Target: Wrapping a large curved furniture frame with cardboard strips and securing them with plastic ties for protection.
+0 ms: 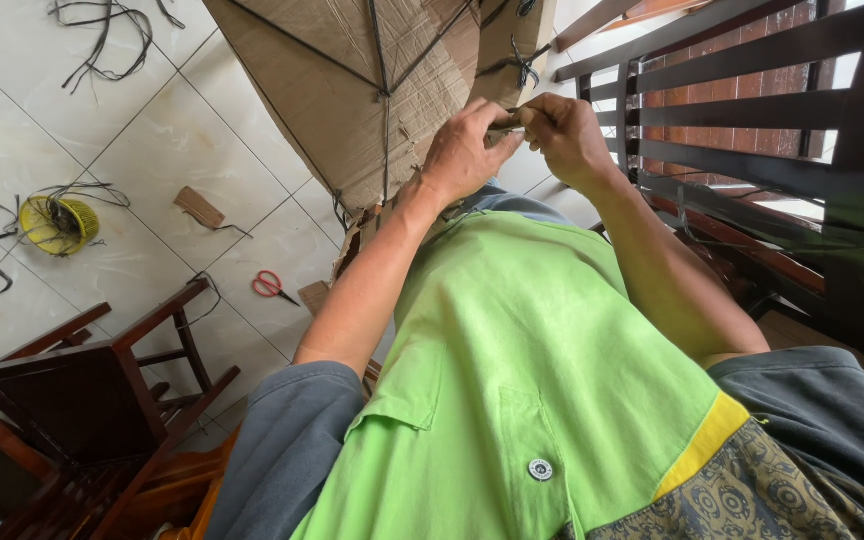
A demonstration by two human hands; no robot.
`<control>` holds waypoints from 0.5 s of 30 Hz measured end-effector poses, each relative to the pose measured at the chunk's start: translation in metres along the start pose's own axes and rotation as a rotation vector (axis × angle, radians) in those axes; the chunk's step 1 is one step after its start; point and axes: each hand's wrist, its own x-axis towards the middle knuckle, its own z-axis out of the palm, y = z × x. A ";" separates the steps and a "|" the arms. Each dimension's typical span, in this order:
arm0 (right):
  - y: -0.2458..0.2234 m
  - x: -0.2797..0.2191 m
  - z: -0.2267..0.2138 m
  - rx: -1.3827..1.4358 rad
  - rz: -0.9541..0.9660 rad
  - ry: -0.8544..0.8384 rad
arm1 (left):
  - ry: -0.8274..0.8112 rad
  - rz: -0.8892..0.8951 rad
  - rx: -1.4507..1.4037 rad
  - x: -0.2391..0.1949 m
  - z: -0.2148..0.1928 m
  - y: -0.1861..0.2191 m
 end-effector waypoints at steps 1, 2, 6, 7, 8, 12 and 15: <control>-0.002 -0.001 -0.001 -0.019 -0.013 -0.010 | -0.009 -0.006 -0.014 -0.001 -0.003 0.004; -0.003 -0.001 -0.001 -0.037 -0.026 -0.020 | -0.017 -0.011 -0.028 -0.002 -0.007 0.008; -0.002 0.002 0.000 0.000 0.003 0.011 | 0.051 0.037 0.003 0.004 0.000 -0.013; -0.003 0.001 -0.002 -0.152 -0.030 0.058 | 0.106 0.040 0.059 0.007 0.001 -0.020; -0.004 0.000 -0.005 -0.306 -0.062 0.106 | 0.162 0.047 0.113 0.011 0.003 -0.027; 0.030 0.005 -0.017 -0.321 -0.157 0.143 | 0.163 0.085 0.219 0.021 -0.016 -0.060; 0.060 0.009 -0.018 -0.299 0.032 0.090 | 0.093 -0.091 0.246 0.021 -0.023 -0.095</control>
